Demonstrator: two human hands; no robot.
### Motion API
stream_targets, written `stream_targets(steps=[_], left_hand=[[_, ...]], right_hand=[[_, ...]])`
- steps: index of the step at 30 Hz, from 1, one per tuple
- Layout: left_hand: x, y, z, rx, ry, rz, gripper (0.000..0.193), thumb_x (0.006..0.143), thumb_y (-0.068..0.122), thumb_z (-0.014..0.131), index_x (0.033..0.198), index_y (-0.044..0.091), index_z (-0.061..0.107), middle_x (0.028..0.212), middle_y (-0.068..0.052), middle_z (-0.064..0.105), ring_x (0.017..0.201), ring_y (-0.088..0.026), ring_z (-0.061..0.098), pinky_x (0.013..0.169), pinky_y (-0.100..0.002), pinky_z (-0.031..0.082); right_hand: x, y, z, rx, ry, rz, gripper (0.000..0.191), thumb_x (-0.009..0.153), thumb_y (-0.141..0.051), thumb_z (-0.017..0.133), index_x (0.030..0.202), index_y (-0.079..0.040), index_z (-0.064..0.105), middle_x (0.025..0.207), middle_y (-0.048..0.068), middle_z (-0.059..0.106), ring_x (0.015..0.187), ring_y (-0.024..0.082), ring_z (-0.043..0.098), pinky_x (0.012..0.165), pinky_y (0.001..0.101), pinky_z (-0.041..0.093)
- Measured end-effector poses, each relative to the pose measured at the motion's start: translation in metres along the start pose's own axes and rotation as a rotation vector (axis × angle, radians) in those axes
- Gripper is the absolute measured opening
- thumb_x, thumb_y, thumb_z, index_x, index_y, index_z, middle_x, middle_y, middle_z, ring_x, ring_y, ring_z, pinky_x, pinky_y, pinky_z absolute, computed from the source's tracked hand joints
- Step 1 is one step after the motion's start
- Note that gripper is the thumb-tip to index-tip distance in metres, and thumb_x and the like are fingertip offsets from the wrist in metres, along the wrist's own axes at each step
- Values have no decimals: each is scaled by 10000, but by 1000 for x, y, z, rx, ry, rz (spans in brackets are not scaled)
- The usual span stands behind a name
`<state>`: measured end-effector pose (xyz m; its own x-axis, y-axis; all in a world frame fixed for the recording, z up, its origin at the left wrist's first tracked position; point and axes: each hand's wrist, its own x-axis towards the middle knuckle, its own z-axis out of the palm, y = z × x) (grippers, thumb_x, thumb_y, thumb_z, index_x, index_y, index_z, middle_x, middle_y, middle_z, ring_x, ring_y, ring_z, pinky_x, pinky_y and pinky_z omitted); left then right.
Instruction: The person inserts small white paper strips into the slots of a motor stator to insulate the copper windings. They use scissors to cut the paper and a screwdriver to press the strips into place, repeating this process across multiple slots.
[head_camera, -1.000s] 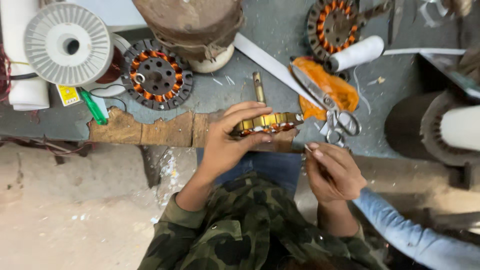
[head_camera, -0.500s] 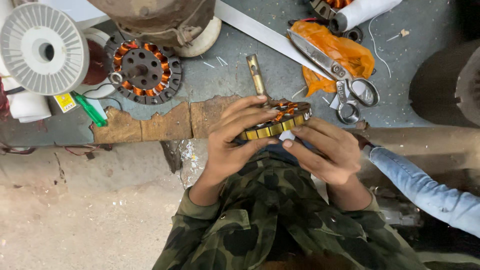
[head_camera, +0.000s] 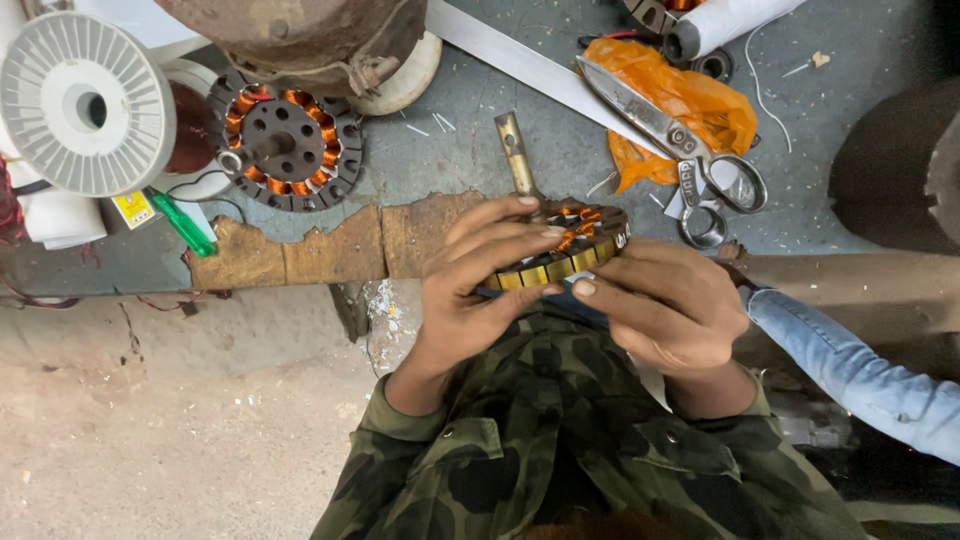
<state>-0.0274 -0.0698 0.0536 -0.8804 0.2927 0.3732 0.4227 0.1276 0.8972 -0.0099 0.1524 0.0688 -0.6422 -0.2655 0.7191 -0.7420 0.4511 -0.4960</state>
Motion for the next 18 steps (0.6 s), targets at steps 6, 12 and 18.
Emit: stream_targets(steps=[6, 12, 18], left_hand=[[2, 3, 0, 17, 0, -5, 413, 823, 67, 854, 1219, 57, 735, 1234, -73, 750, 1317, -297, 639, 1138, -396, 491], [5, 3, -1, 22, -12, -23, 426, 814, 85, 862, 1221, 67, 736, 1224, -69, 751, 1320, -288, 646, 1123, -388, 502], [6, 3, 5, 58, 9, -6, 428, 826, 75, 862, 1233, 69, 728, 1224, -73, 747, 1328, -292, 648, 1112, -391, 507]], right_hand=[[-1, 0, -1, -133, -70, -145, 308, 734, 44, 808, 1030, -34, 778, 965, 127, 704, 893, 325, 718, 785, 432, 636], [3, 5, -2, -106, -102, -162, 275, 746, -43, 870, 1008, -28, 787, 958, 139, 706, 887, 309, 718, 768, 404, 630], [3, 1, -5, -195, -128, -162, 225, 826, -6, 878, 1028, -21, 781, 985, 152, 701, 923, 328, 720, 814, 412, 635]])
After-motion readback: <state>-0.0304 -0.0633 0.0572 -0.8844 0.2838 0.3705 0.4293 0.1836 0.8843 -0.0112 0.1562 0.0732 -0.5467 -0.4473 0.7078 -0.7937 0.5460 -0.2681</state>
